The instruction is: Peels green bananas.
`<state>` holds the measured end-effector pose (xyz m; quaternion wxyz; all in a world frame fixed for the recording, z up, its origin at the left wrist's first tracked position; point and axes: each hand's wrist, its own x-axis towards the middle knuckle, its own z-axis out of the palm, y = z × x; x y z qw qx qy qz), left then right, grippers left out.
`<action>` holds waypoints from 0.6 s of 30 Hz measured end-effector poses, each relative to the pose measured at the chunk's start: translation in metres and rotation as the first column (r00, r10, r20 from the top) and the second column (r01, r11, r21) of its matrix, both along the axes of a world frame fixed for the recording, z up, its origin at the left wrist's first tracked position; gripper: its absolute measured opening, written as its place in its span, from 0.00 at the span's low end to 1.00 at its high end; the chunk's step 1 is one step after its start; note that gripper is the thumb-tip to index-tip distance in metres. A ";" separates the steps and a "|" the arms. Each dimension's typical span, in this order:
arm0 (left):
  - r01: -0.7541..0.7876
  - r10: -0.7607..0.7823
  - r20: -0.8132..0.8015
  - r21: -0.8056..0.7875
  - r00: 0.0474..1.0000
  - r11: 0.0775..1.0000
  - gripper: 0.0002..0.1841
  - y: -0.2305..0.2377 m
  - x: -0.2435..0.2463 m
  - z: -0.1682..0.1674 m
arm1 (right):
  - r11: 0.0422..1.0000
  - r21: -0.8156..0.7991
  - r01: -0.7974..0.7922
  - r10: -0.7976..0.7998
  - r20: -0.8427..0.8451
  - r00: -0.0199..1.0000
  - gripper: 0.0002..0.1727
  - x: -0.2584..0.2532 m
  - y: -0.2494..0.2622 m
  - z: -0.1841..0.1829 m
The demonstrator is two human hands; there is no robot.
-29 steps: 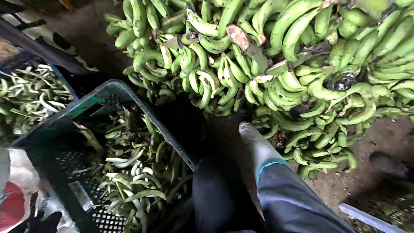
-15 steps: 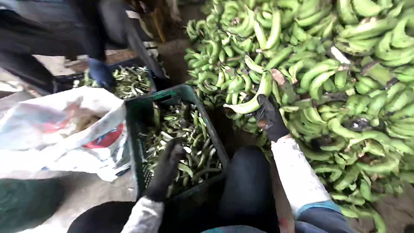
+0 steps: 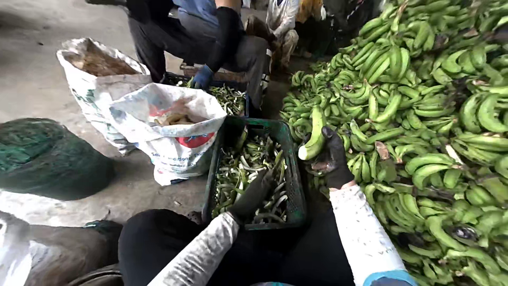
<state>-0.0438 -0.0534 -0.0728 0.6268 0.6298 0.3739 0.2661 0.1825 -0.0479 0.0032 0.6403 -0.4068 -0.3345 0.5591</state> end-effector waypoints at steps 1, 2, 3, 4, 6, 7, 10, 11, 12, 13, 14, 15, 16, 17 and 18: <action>0.009 -0.006 -0.020 0.122 1.000 0.993 0.27 0.003 -0.007 0.011 | 0.999 -0.047 0.023 -0.021 0.035 0.999 0.21 -0.002 0.000 -0.002; 0.021 -0.012 -0.040 0.242 0.999 0.970 0.27 0.008 -0.013 0.023 | 0.994 -0.090 0.055 -0.047 0.089 0.995 0.21 -0.006 0.001 -0.004; 0.040 -0.017 -0.070 0.353 0.997 0.935 0.26 0.012 -0.019 0.033 | 0.988 -0.127 0.089 -0.071 0.139 0.988 0.22 -0.011 0.001 -0.006; 0.074 -0.027 -0.111 0.444 0.993 0.893 0.24 0.016 -0.024 0.042 | 0.981 -0.159 0.110 -0.082 0.175 0.981 0.23 -0.015 0.002 -0.009; 0.138 -0.015 -0.205 0.599 0.979 0.789 0.20 0.022 -0.030 0.053 | 0.969 -0.209 0.129 -0.081 0.226 0.971 0.23 -0.024 0.003 -0.015; 0.146 0.022 -0.239 0.660 0.971 0.737 0.19 0.025 -0.031 0.053 | 0.965 -0.223 0.137 -0.084 0.233 0.969 0.23 -0.030 0.004 -0.019; 0.126 0.120 -0.270 0.739 0.955 0.662 0.18 0.036 -0.033 0.039 | 0.984 -0.170 0.060 -0.024 0.202 0.979 0.22 -0.047 0.005 -0.031; 0.102 0.168 -0.270 0.759 0.948 0.643 0.18 0.040 -0.033 0.033 | 0.989 -0.143 0.023 0.003 0.178 0.984 0.23 -0.052 0.005 -0.038; 0.083 0.222 -0.287 0.763 0.932 0.641 0.19 0.044 -0.034 0.029 | 0.992 -0.126 0.010 0.011 0.163 0.987 0.24 -0.059 0.005 -0.044; 0.052 0.287 -0.305 0.763 0.908 0.645 0.20 0.047 -0.035 0.028 | 0.991 -0.129 0.033 -0.013 0.158 0.987 0.23 -0.070 0.006 -0.049; 0.013 0.364 -0.326 0.761 0.872 0.648 0.20 0.052 -0.037 0.028 | 0.989 -0.137 0.049 -0.026 0.167 0.986 0.22 -0.080 0.005 -0.052; -0.040 0.447 -0.335 0.762 0.829 0.647 0.21 0.059 -0.039 0.028 | 0.990 -0.135 0.046 -0.027 0.138 0.990 0.21 -0.087 0.004 -0.057; -0.110 0.523 -0.320 0.765 0.790 0.635 0.21 0.069 -0.042 0.024 | 0.989 -0.141 0.042 -0.029 0.089 0.996 0.21 -0.093 0.003 -0.062; -0.186 0.576 -0.295 0.753 0.763 0.631 0.21 0.078 -0.048 0.021 | 0.987 -0.158 0.038 -0.033 0.031 0.999 0.21 -0.095 0.002 -0.066; -0.253 0.602 -0.269 0.726 0.752 0.640 0.22 0.088 -0.055 0.020 | 0.981 -0.193 0.032 -0.043 -0.054 0.998 0.22 -0.096 0.002 -0.068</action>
